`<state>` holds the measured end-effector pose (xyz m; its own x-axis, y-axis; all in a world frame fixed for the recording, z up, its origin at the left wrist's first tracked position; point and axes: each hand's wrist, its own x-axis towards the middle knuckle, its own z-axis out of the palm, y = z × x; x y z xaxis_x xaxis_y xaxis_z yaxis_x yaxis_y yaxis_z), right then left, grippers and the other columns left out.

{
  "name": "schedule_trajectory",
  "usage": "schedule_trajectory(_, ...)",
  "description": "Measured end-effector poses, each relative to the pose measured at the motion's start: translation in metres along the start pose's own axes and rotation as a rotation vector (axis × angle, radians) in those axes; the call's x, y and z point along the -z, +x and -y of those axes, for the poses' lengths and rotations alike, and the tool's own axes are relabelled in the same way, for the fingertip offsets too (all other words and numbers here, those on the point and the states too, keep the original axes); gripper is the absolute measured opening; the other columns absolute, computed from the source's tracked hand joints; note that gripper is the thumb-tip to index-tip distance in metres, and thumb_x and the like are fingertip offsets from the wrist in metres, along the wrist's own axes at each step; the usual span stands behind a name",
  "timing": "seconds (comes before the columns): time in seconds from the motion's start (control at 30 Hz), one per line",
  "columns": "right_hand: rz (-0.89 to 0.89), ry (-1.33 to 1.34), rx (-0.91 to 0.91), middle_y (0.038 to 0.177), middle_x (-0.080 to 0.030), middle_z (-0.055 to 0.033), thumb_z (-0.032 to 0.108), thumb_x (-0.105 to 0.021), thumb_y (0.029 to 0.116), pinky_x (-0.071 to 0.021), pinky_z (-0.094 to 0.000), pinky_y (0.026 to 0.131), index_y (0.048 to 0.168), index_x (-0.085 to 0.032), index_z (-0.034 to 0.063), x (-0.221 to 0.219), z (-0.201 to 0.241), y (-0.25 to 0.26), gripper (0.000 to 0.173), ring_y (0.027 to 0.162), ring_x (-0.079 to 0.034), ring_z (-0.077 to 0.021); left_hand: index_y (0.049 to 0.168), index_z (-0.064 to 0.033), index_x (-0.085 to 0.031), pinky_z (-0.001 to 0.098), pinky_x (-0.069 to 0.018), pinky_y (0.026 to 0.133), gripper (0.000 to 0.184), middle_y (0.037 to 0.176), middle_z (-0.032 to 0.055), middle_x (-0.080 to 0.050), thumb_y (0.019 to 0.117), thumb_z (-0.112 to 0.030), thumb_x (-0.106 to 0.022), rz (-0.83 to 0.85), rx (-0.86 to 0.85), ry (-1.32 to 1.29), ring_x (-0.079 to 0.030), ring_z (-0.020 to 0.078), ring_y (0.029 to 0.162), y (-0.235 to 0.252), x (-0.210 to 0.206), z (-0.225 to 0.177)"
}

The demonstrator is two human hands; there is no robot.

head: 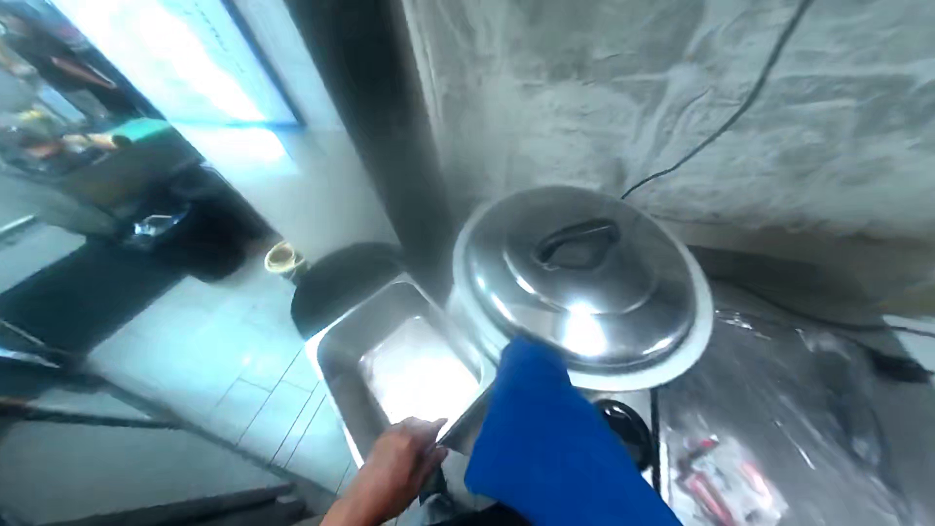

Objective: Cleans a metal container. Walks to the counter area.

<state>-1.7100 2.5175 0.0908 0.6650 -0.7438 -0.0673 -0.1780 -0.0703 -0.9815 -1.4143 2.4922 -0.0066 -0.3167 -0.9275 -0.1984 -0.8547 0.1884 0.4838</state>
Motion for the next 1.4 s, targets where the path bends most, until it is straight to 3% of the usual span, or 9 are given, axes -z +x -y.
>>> schedule_trajectory(0.2, -0.180, -0.053, -0.257, 0.113, -0.073, -0.0217, 0.013, -0.060, 0.0992, -0.0519, -0.0259, 0.100, 0.116, -0.069, -0.0134, -0.079, -0.080, 0.107, 0.033, 0.109, -0.068, -0.0123, 0.123, -0.0209, -0.075, 0.0598, -0.0353, 0.118, 0.039, 0.137, 0.0030, -0.067, 0.1053, -0.045, -0.050, -0.242, -0.228, -0.089, -0.054, 0.0263, 0.137, -0.018, 0.035, 0.058)
schedule_trajectory(0.3, -0.295, -0.059, -0.231, 0.108, -0.074, -0.0170, 0.016, -0.063, 0.0983, -0.0524, -0.0207, 0.097, 0.112, -0.071, -0.0109, -0.098, -0.099, 0.115, 0.031, 0.105, -0.068, -0.0054, 0.128, -0.0086, -0.070, 0.0679, -0.0325, 0.116, 0.050, 0.148, 0.0220, -0.054, 0.0974, -0.046, -0.059, -0.729, 0.071, -0.072, -0.044, 0.0459, 0.142, -0.018, 0.073, 0.122)
schedule_trajectory(0.37, -0.391, -0.124, -0.152, 0.104, -0.076, -0.0114, 0.023, -0.068, 0.0969, -0.0556, -0.0211, 0.095, 0.109, -0.073, -0.0056, -0.110, -0.108, 0.113, 0.032, 0.102, -0.070, -0.0025, 0.148, 0.0005, -0.050, 0.0693, -0.0298, 0.116, 0.071, 0.157, 0.0283, -0.039, 0.0935, -0.043, -0.067, -0.700, 0.308, -0.217, -0.034, 0.0495, 0.147, -0.008, 0.105, 0.164)
schedule_trajectory(0.5, -0.296, -0.175, -0.271, 0.110, -0.074, -0.0183, 0.023, -0.063, 0.0986, -0.0531, -0.0265, 0.099, 0.114, -0.071, -0.0078, -0.123, -0.087, 0.121, 0.035, 0.106, -0.069, -0.0112, 0.110, -0.0034, -0.062, 0.0445, -0.0560, 0.072, 0.018, 0.096, 0.0121, -0.066, 0.0966, -0.012, -0.070, -0.598, 0.509, -0.898, -0.064, 0.0219, 0.082, 0.036, 0.128, 0.204)
schedule_trajectory(0.67, -0.259, -0.269, -0.213, 0.111, -0.075, -0.0168, 0.028, -0.059, 0.1026, -0.0532, -0.0267, 0.099, 0.114, -0.073, -0.0036, -0.159, -0.127, 0.116, 0.037, 0.107, -0.070, -0.0116, 0.110, -0.0107, -0.047, 0.0326, -0.0574, 0.070, 0.037, 0.094, 0.0003, -0.062, 0.0870, 0.003, -0.072, -0.796, 0.204, -1.035, -0.063, 0.0103, 0.080, 0.051, 0.171, 0.168)
schedule_trajectory(0.8, -0.109, -0.147, -0.554, 0.143, -0.058, -0.0254, 0.027, -0.042, 0.1110, -0.0373, -0.0318, 0.118, 0.140, -0.055, -0.0081, -0.174, -0.144, 0.131, 0.048, 0.137, -0.054, -0.0223, 0.108, -0.0167, -0.049, 0.0253, -0.0572, 0.063, 0.038, 0.089, -0.0045, -0.062, 0.0866, -0.013, -0.080, -0.809, -0.200, -0.863, -0.063, 0.0074, 0.074, 0.027, 0.195, 0.114)
schedule_trajectory(0.97, -0.300, -0.394, -0.523, 0.135, -0.065, -0.0240, 0.034, -0.049, 0.1068, -0.0431, -0.0445, 0.116, 0.134, -0.064, -0.0034, -0.185, -0.178, 0.158, 0.048, 0.133, -0.058, -0.0297, 0.112, -0.0091, -0.060, 0.0312, -0.0535, 0.059, 0.045, 0.083, -0.0008, -0.061, 0.0814, -0.032, -0.084, -0.738, -0.155, -0.332, -0.059, 0.0098, 0.067, 0.011, 0.184, 0.112)
schedule_trajectory(1.1, -0.277, -0.334, -0.592, 0.137, -0.065, -0.0166, 0.043, -0.053, 0.1040, -0.0403, -0.0440, 0.119, 0.134, -0.065, 0.0042, -0.172, -0.127, 0.163, 0.051, 0.136, -0.056, -0.0236, 0.067, -0.0146, -0.045, 0.0234, -0.0407, 0.051, 0.025, 0.065, -0.0045, -0.050, 0.0747, -0.016, -0.069, -0.940, -0.162, -0.234, -0.049, 0.0040, 0.057, 0.025, 0.164, 0.135)
schedule_trajectory(1.4, -0.752, -0.182, -0.435, 0.112, -0.075, -0.0077, 0.035, -0.064, 0.0974, -0.0561, -0.0347, 0.102, 0.117, -0.073, 0.0052, -0.157, -0.107, 0.116, 0.036, 0.111, -0.069, -0.0111, 0.069, -0.0067, -0.046, 0.0224, -0.0461, 0.059, 0.027, 0.066, 0.0002, -0.050, 0.0835, -0.010, -0.068, -1.369, -0.378, -0.171, -0.054, 0.0049, 0.062, 0.034, 0.222, 0.196)
